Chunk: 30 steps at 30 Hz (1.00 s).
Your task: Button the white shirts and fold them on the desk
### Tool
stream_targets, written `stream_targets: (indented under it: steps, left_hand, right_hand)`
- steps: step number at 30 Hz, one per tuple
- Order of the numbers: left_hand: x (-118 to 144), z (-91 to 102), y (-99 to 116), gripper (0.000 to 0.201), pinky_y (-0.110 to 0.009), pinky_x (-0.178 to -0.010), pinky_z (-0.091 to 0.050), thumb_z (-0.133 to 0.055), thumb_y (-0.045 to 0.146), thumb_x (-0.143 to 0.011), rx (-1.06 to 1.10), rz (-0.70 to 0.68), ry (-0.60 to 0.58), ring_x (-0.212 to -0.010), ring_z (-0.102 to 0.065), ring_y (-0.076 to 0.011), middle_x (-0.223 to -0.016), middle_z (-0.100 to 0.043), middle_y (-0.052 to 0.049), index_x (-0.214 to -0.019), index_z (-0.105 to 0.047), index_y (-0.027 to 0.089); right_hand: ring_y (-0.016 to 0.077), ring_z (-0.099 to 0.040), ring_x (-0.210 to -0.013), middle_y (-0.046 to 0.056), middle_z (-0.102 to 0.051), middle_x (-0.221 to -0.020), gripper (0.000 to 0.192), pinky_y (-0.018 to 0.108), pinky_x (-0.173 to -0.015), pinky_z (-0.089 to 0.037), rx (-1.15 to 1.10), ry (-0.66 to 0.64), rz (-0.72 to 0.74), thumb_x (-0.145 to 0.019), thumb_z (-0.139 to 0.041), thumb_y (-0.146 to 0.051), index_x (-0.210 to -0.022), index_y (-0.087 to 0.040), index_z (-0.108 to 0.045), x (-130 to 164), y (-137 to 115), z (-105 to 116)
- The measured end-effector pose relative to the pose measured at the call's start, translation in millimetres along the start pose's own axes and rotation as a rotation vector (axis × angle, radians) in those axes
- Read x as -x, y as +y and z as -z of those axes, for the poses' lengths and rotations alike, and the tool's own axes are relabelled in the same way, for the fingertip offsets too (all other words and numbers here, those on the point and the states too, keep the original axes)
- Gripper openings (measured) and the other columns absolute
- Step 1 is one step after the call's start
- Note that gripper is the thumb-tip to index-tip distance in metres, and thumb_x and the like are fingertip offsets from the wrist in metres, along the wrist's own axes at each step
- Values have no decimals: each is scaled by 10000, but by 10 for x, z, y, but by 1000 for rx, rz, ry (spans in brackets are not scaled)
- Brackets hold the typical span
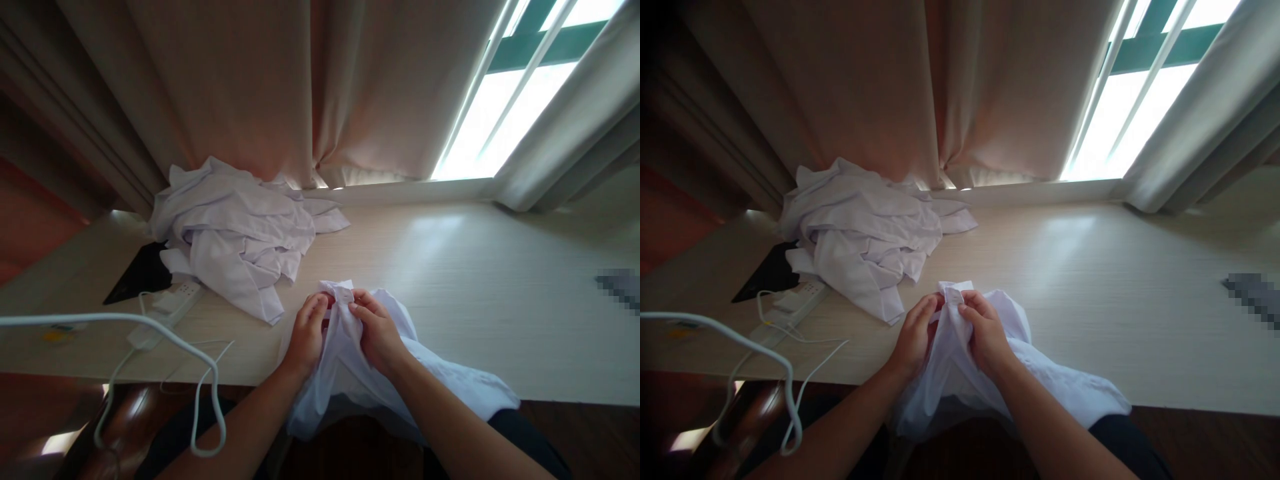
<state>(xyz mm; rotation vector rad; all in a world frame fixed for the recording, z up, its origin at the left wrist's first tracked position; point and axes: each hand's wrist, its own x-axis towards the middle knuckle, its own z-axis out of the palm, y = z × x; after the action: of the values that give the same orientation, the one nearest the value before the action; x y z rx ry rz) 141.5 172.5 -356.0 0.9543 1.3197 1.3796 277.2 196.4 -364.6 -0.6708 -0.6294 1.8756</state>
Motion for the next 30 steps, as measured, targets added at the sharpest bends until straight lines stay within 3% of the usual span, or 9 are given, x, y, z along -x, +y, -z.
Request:
stream_targets:
  steps: [3,6,8,10,14,17,21,25,30]
  left_hand:
    - [-38,-2,-4,316,-252,-703,-472,-687,465,-846,30,29,-52,-804,-619,-166,-921,-653,-47,-953,-614,177]
    - [-81,4,8,400,-242,-689,-475,-710,428,-845,27,3,-98,-799,-621,-149,-963,-634,-29,-1148,-551,221]
    - [-105,15,23,541,-253,-708,-485,-692,418,-865,-42,-33,-124,-818,-626,-153,-1013,-632,-36,-1338,-475,267]
    - [-128,33,36,548,-278,-779,-496,-672,418,-881,-174,-96,-133,-885,-629,-168,-1075,-627,-56,-1383,-499,282]
    - [-179,85,52,285,-306,-863,-498,-668,441,-875,-431,-244,-5,-1040,-598,-210,-1124,-578,-81,-1063,-733,237]
    - [-223,132,76,228,-337,-955,-475,-705,429,-846,-561,-364,106,-1144,-555,-229,-1179,-548,-81,-961,-762,241]
    - [-287,202,134,162,-353,-1035,-419,-678,375,-869,-634,-479,96,-1121,-575,-212,-1125,-610,-63,-886,-750,231]
    - [-318,234,167,188,-327,-981,-423,-610,351,-897,-638,-439,51,-1040,-604,-200,-1014,-671,-48,-807,-661,193]
    - [-277,183,136,269,-244,-686,-397,-605,395,-882,-541,-239,-12,-704,-529,-140,-701,-573,11,-734,-594,171]
  right_hand:
    - [145,-582,-744,-7,-649,-849,167,262,-713,-476,-63,7,-50,-787,-715,-213,-942,-224,-652,4,-23,-6]
    - [136,-569,-715,-11,-639,-813,145,247,-686,-469,-89,-15,-63,-782,-702,-190,-917,-216,-657,0,-45,-11]
    - [136,-577,-720,-8,-649,-818,128,249,-692,-472,-96,-33,-62,-784,-691,-186,-905,-214,-661,-1,-52,-16]
    - [141,-590,-730,-5,-662,-830,120,257,-709,-479,-94,-46,-53,-795,-685,-201,-912,-219,-664,5,-53,-21]
    - [145,-616,-762,1,-696,-895,139,279,-767,-494,-16,-50,0,-812,-718,-263,-939,-229,-673,12,-55,-22]
    - [145,-622,-752,9,-717,-905,175,265,-724,-488,93,-10,50,-802,-746,-301,-950,-222,-694,-7,-81,8]
    - [155,-622,-728,14,-720,-860,211,260,-671,-479,181,71,104,-817,-728,-346,-983,-216,-719,-49,-131,86]
    - [182,-632,-757,23,-711,-888,248,301,-691,-485,290,136,184,-867,-664,-380,-1065,-238,-709,-42,-154,134]
    - [197,-604,-896,46,-654,-948,216,330,-799,-468,811,156,536,-917,-594,-303,-1076,-242,-726,39,-131,74]
